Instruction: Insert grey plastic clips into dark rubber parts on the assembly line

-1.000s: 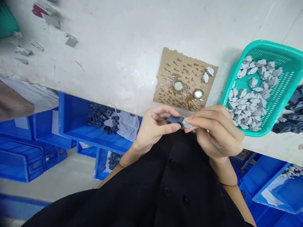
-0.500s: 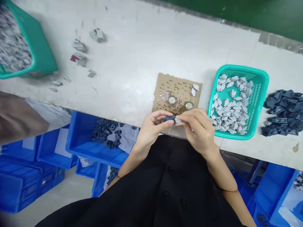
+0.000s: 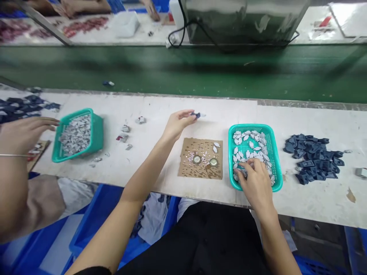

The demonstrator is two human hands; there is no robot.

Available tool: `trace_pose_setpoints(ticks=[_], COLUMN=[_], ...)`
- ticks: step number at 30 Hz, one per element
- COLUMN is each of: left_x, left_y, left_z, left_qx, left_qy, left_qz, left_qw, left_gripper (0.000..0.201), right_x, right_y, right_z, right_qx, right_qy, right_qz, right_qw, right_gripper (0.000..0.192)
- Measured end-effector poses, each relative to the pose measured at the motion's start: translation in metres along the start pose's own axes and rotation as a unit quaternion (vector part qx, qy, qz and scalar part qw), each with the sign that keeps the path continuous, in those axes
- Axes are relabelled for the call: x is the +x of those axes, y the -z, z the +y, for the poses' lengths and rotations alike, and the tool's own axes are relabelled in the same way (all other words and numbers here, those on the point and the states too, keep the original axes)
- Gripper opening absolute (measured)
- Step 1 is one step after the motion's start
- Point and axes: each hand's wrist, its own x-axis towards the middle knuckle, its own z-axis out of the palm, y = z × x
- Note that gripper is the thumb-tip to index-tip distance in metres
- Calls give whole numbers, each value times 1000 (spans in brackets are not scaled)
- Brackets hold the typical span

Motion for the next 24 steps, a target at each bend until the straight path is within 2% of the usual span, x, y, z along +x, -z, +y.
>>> trace_pose_setpoints(ticks=[3,6,9,13,16,19,21,24], left_x=[67,112,138,150,141,109,70,-6], left_y=[-23,-41,-54,-58,-49,-29,-8,36], left_z=[21,39,47,41,37,39,40,29], left_qx=[91,150,214,278,305,314,312,298], left_qy=[-12,-25,-13,6,-20,-60,-87,-132], left_qz=[66,101,121,135,150,148,140,161], left_qw=[994,983,969,951,940,936,936,932], left_gripper=[38,31,22,20,29,35,36,37], right_x=[0,0,0,0,1,1,1,1], right_y=[-3,-4,-6,-7,-6,-6,-6,-7], right_z=[-1,-2,-4,-7,-9,-9,-9,-9], right_qx=[0,2,3,-3,-12,-20,-34,-49], right_qy=[5,3,-4,-21,-29,-26,-17,-8], right_qz=[-7,-2,7,12,13,11,4,-3], right_qw=[1000,1000,1000,1000,999,999,999,999], right_gripper=[35,31,26,21,23,34,37,33])
